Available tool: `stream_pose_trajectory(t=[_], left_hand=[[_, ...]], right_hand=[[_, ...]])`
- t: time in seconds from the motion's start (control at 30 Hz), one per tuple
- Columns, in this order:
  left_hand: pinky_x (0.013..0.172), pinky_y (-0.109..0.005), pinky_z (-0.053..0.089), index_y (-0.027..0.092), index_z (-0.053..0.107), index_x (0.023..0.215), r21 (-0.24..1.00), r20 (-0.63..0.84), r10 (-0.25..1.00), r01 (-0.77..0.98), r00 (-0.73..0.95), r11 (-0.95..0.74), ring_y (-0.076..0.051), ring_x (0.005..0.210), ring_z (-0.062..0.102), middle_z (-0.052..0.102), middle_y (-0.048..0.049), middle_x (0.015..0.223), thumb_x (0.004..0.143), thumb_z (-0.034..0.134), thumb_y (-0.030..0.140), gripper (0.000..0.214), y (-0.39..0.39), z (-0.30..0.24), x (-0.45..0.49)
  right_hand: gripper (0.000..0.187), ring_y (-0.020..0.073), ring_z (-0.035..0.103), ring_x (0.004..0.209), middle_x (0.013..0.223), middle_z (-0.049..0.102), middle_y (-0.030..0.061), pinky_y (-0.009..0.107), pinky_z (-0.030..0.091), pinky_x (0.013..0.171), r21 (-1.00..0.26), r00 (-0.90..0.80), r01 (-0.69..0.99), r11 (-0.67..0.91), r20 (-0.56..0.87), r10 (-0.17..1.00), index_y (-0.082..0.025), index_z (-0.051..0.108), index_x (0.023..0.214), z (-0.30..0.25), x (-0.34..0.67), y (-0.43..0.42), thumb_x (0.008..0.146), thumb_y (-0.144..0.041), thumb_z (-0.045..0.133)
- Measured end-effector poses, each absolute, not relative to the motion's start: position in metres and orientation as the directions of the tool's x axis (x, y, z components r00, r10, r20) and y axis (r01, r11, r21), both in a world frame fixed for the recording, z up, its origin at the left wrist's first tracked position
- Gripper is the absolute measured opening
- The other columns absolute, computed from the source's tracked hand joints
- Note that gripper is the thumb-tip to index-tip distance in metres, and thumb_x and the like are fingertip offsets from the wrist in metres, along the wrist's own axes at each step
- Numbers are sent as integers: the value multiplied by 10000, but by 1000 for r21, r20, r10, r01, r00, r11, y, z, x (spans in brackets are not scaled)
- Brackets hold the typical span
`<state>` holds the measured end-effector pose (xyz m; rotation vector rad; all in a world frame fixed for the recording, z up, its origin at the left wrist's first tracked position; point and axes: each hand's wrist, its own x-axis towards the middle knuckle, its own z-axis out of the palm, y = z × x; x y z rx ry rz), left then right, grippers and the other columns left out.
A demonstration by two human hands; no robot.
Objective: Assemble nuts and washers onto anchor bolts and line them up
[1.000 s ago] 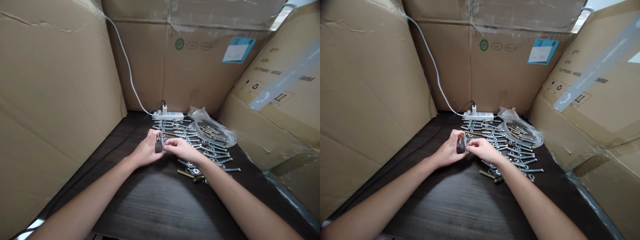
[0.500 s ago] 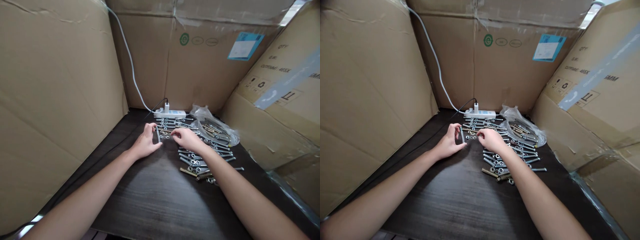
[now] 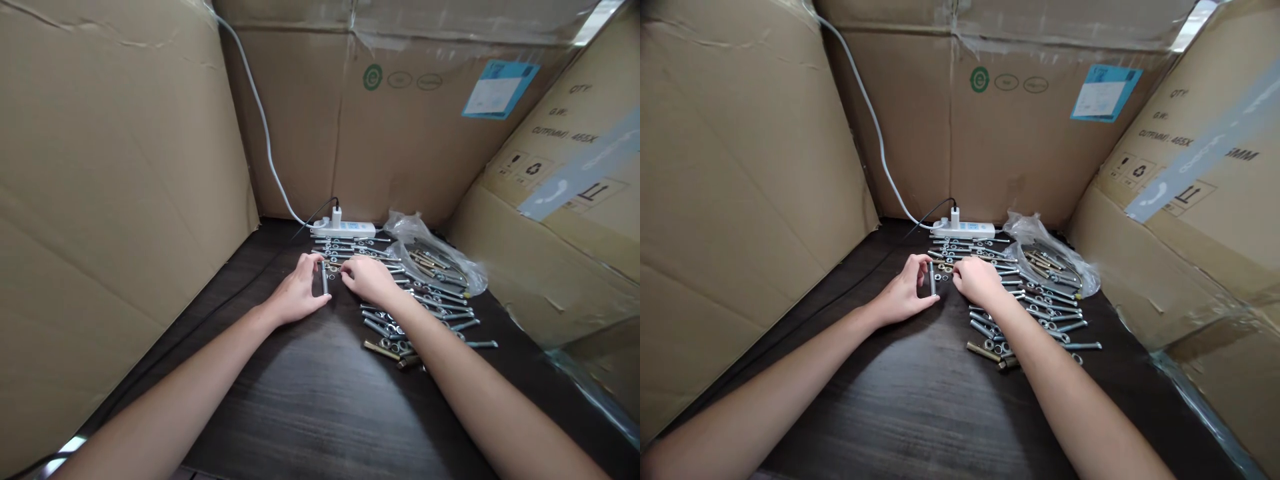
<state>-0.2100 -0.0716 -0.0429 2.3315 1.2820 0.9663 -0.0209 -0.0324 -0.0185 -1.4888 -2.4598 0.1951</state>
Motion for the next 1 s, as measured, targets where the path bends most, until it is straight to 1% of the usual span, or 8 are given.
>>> stream_pose_trajectory(t=[0.03,0.1,0.2,0.3,0.4,0.53,0.73,1.0], left_hand=[[746,-315,486,242,314,1208,558,410,831,617,377,-555,-155,843,513,412,-19,1028,699,682,289,630,-73,-42,-209],[743,-320,492,247,311,1225,568,411,824,598,390,-566,-155,832,517,418,-21,1028,705,687,304,644,-75,-41,-207],[757,-327,499,253,308,1245,582,405,816,573,412,-577,-166,861,527,430,-25,1044,708,695,301,664,-78,-39,-205],[785,-334,502,258,310,1252,593,401,812,556,423,-583,-183,915,533,440,-29,1067,708,700,294,670,-80,-37,-203],[795,-336,505,257,309,1257,587,413,804,550,428,-595,-189,935,537,443,-32,1080,711,696,277,670,-82,-35,-203],[789,-331,507,254,310,1263,560,430,786,553,444,-618,-186,922,552,446,-35,1085,720,679,250,656,-82,-34,-204],[763,-337,505,271,294,1274,508,423,777,588,466,-629,-187,892,571,440,-37,1106,736,654,240,648,-84,-32,-204],[781,-348,507,270,280,1290,493,406,774,596,487,-634,-193,905,583,447,-41,1123,740,637,216,658,-83,-33,-204]], right_hand=[[212,214,601,857,910,693,85,293,422,732,-298,-435,834,465,165,885,-195,709,870,-17,-20,-31,830,-237,505],[210,176,600,785,859,696,51,267,422,701,-496,-413,741,453,195,890,-189,704,853,-13,-19,-29,835,-253,505],[212,130,561,680,757,671,18,235,404,625,-837,-382,438,329,158,911,-157,688,790,-8,-21,-30,815,-295,530],[205,84,484,579,692,618,-8,194,320,497,-979,-417,180,100,16,909,-145,657,733,-6,-25,-33,777,-327,574],[197,54,430,521,644,570,-19,174,241,434,-995,-441,0,-97,-87,893,-131,615,679,-7,-29,-35,740,-318,625],[200,59,457,518,615,567,-9,168,274,429,-963,-441,-117,-241,-167,882,-123,591,677,-9,-31,-36,728,-302,663],[163,77,511,535,624,595,6,162,315,422,-935,-425,-132,-328,-245,871,-127,595,733,-13,-31,-35,754,-280,648],[135,70,489,483,569,563,-14,159,337,399,-907,-403,-183,-379,-283,871,-137,571,716,-17,-35,-36,768,-250,624]])
